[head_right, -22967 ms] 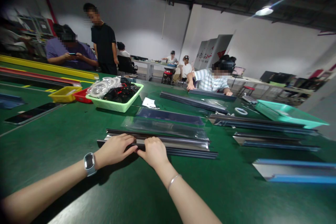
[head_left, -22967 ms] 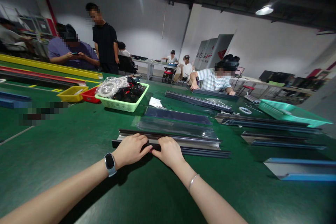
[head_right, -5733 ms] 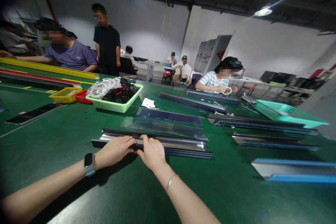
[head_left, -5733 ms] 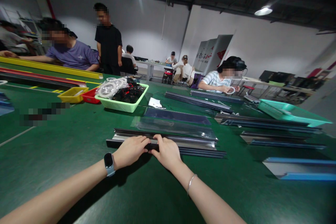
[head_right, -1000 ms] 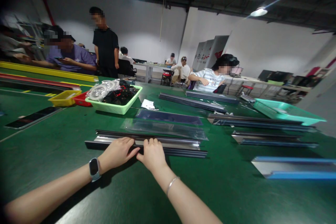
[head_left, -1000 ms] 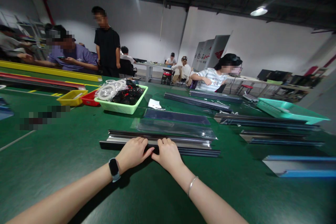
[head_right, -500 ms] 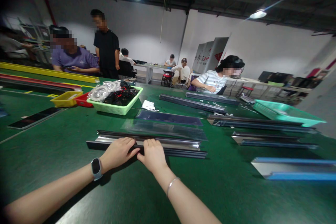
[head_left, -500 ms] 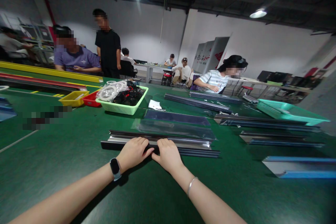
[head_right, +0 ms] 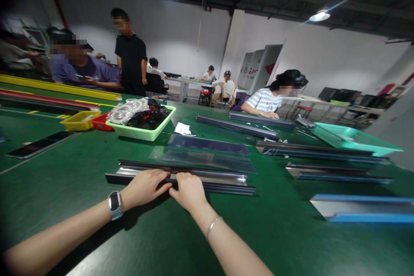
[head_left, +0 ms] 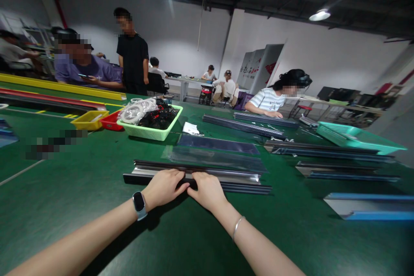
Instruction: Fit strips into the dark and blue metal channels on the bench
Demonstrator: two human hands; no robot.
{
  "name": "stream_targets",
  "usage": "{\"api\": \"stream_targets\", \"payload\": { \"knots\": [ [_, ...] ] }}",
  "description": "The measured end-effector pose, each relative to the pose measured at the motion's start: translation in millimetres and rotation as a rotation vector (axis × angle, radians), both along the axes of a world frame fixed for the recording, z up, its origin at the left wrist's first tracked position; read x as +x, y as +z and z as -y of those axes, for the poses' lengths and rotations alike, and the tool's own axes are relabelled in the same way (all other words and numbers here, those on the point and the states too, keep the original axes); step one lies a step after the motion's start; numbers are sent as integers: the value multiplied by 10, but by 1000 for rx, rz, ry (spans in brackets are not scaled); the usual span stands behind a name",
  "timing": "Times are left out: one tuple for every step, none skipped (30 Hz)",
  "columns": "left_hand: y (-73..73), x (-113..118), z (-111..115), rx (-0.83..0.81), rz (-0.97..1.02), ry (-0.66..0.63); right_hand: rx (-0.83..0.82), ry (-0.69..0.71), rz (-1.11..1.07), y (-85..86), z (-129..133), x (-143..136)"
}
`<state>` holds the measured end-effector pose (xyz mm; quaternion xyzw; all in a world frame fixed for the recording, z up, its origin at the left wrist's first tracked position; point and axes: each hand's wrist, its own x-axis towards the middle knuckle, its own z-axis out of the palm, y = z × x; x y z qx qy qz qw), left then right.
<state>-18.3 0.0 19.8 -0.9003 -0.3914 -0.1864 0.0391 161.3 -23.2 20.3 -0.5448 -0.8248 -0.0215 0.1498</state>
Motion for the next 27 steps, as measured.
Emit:
{"api": "stream_targets", "payload": {
  "knots": [
    [6,-2,-6,-4,-9,-5,7,1,3,2,0,-2],
    [14,-4,-11,-9,-18,-13,14,2,5,3,0,-3],
    [22,-7,-17,-12,-27,-22,19,3,6,2,0,-3],
    [30,-9,-21,-14,-34,-32,22,3,7,0,1,-3],
    [37,-12,-25,-15,-41,-41,23,4,7,-3,2,-1],
    [43,-15,-28,-14,-45,-50,25,7,4,-6,3,1],
    [48,-18,-32,-13,-47,-58,26,12,-2,-9,3,5],
    [52,-22,-35,-11,-47,-64,27,20,-9,-12,3,9],
    [55,-25,-38,-10,-46,-68,28,30,-18,-14,2,13],
    [58,-28,-41,-10,-47,-71,26,40,-27,-15,1,17],
    [62,-32,-45,-11,-51,-75,23,47,-34,-15,0,21],
    [68,-36,-49,-12,-60,-79,17,49,-39,-12,-1,23],
    [75,-40,-54,-15,-75,-86,10,49,-42,-8,-1,24],
    [83,-45,-59,-19,-94,-96,1,45,-44,-3,-1,24],
    [91,-50,-65,-24,-113,-107,-9,40,-43,3,-1,24],
    [97,-55,-70,-28,-128,-120,-19,34,-41,9,-1,23],
    [101,-61,-75,-30,-138,-130,-29,28,-38,15,-1,22],
    [100,-66,-79,-31,-140,-138,-36,24,-35,19,-1,22],
    [95,-71,-83,-31,-136,-141,-40,22,-35,21,-1,21],
    [85,-75,-85,-28,-129,-141,-39,21,-36,21,-1,20],
    [72,-77,-85,-22,-121,-137,-35,20,-39,19,0,19],
    [56,-78,-85,-16,-116,-130,-28,19,-44,14,2,18],
    [38,-78,-83,-8,-113,-123,-18,18,-50,7,4,16],
    [21,-77,-80,-1,-114,-118,-8,17,-56,-1,8,12],
    [6,-75,-76,7,-115,-115,2,16,-62,-11,12,9],
    [-6,-74,-72,13,-116,-116,12,15,-67,-22,16,4],
    [-16,-72,-67,19,-116,-120,21,16,-71,-34,20,0]
  ]
}}
